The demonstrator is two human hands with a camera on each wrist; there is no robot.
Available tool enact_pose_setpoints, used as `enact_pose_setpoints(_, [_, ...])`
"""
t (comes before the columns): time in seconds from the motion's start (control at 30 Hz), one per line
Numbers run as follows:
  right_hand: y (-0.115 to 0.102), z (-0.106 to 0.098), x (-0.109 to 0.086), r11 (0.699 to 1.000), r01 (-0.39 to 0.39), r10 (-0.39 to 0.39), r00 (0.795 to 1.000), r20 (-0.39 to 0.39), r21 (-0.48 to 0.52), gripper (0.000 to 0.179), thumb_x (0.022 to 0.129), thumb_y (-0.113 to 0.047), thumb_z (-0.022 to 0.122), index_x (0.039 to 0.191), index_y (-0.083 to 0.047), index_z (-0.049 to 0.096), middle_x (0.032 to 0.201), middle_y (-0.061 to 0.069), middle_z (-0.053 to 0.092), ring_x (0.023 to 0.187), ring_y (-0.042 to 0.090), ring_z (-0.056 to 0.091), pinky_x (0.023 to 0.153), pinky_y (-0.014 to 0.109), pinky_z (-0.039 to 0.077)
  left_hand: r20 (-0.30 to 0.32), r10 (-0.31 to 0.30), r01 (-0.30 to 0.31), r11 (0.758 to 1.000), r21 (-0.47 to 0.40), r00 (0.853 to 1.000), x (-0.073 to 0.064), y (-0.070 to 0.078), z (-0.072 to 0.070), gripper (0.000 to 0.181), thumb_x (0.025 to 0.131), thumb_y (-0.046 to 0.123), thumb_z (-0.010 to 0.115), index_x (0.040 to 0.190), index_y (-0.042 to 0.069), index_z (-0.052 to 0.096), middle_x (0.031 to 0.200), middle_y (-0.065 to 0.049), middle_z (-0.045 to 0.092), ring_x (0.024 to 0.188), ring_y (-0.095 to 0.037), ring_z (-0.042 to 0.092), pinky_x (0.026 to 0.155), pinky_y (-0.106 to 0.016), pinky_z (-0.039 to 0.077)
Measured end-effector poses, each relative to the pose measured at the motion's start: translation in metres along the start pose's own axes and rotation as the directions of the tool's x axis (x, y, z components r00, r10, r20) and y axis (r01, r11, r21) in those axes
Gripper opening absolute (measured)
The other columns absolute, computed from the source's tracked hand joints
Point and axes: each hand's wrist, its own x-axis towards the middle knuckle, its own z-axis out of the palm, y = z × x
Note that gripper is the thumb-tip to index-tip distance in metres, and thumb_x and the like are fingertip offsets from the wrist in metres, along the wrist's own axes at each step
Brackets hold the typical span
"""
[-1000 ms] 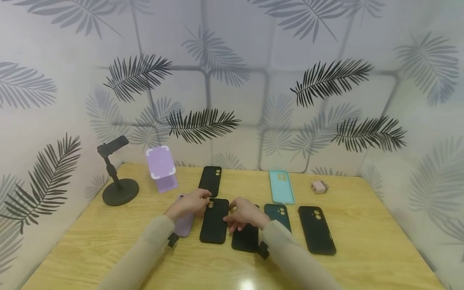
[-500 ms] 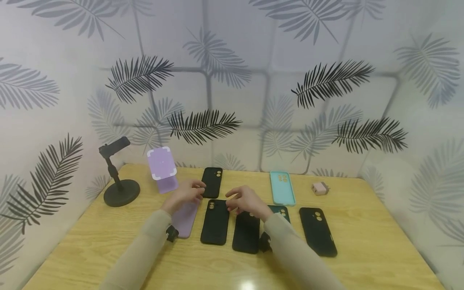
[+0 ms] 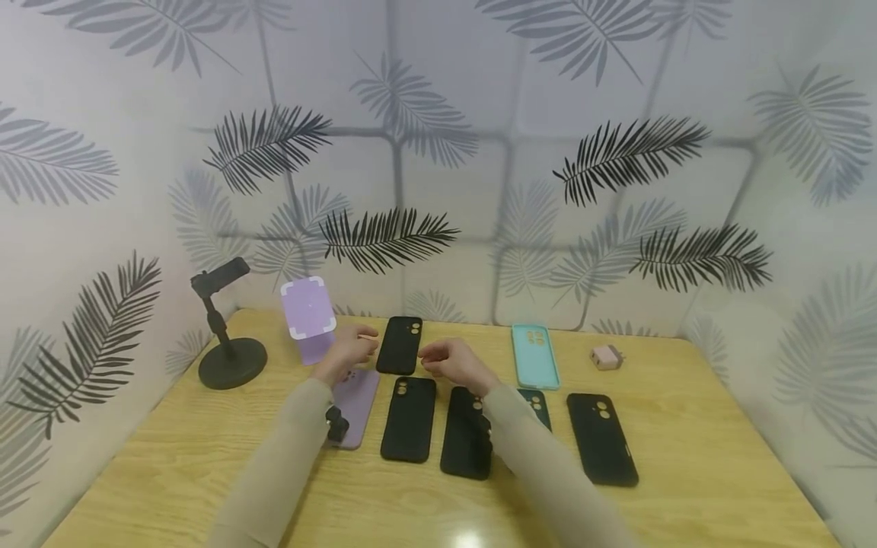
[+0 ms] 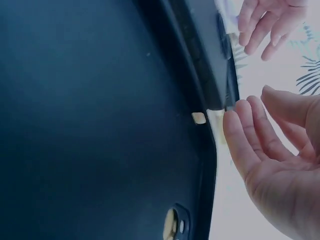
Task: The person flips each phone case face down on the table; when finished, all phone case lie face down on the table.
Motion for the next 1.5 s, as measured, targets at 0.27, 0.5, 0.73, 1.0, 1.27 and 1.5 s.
enact_pose_setpoints(0.27, [0.006, 0.002, 0.007, 1.0, 0.004, -0.004, 0.999, 0.038, -0.019, 0.034, 0.095, -0.001, 0.059, 0.128, 0.007, 0.061, 0.128, 0.023, 0.063, 0.116, 0.033, 0.062, 0.092, 0.035, 0.056, 0.015, -0.006, 0.006, 0.999, 0.034, 1.0, 0.013, -0.003, 0.0, 0.046, 0.097, 0.004, 0.046, 0.142, -0.008, 0.042, 0.145, -0.029, 0.043, 0.129, -0.041, 0.05, 0.106, -0.046, 0.046])
enact_pose_setpoints(0.5, [0.002, 0.002, 0.007, 1.0, -0.019, 0.02, 0.998, 0.057, -0.02, 0.035, 0.095, -0.002, 0.059, 0.129, 0.007, 0.059, 0.13, 0.023, 0.062, 0.12, 0.034, 0.06, 0.1, 0.039, 0.052, -0.002, -0.023, 0.023, 0.997, 0.067, 1.0, 0.018, -0.001, 0.005, 0.045, 0.095, 0.003, 0.049, 0.139, -0.006, 0.048, 0.136, -0.027, 0.054, 0.118, -0.035, 0.058, 0.097, -0.042, 0.052])
enact_pose_setpoints(0.73, [0.005, 0.007, 0.011, 1.0, -0.024, 0.024, 0.998, 0.055, 0.005, 0.035, 0.095, -0.003, 0.06, 0.128, 0.008, 0.06, 0.129, 0.024, 0.062, 0.118, 0.033, 0.061, 0.097, 0.038, 0.054, 0.011, -0.086, 0.086, 0.993, -0.076, 0.996, 0.019, 0.003, 0.011, 0.045, 0.096, 0.001, 0.049, 0.141, -0.006, 0.045, 0.132, -0.026, 0.054, 0.103, -0.026, 0.059, 0.088, -0.041, 0.057])
enact_pose_setpoints(1.0, [0.003, 0.007, 0.01, 0.997, -0.051, 0.047, 0.997, 0.067, 0.056, 0.035, 0.098, -0.006, 0.056, 0.13, 0.008, 0.059, 0.132, 0.024, 0.06, 0.115, 0.032, 0.063, 0.095, 0.038, 0.055, 0.032, -0.091, 0.095, 0.979, -0.178, 0.995, 0.02, 0.0, 0.007, 0.048, 0.095, 0.0, 0.052, 0.142, -0.006, 0.043, 0.124, -0.023, 0.058, 0.094, -0.021, 0.061, 0.08, -0.035, 0.059])
enact_pose_setpoints(1.27, [0.005, 0.013, 0.016, 0.98, -0.099, 0.086, 0.993, 0.081, 0.172, 0.036, 0.103, -0.008, 0.045, 0.134, 0.009, 0.054, 0.132, 0.027, 0.058, 0.115, 0.036, 0.063, 0.096, 0.04, 0.054, 0.08, -0.08, 0.099, 0.956, -0.276, 0.994, 0.02, 0.0, 0.005, 0.053, 0.096, 0.006, 0.058, 0.145, -0.004, 0.041, 0.135, -0.029, 0.054, 0.117, -0.031, 0.061, 0.084, -0.033, 0.059])
enact_pose_setpoints(1.5, [-0.002, 0.015, 0.021, 0.976, -0.11, 0.094, 0.991, 0.091, 0.187, 0.038, 0.105, -0.011, 0.039, 0.134, 0.01, 0.052, 0.128, 0.029, 0.06, 0.115, 0.038, 0.063, 0.097, 0.042, 0.053, 0.173, -0.042, 0.111, 0.904, -0.413, 0.984, 0.021, 0.001, 0.007, 0.054, 0.099, 0.009, 0.054, 0.149, 0.003, 0.036, 0.139, -0.029, 0.051, 0.126, -0.038, 0.055, 0.091, -0.043, 0.057])
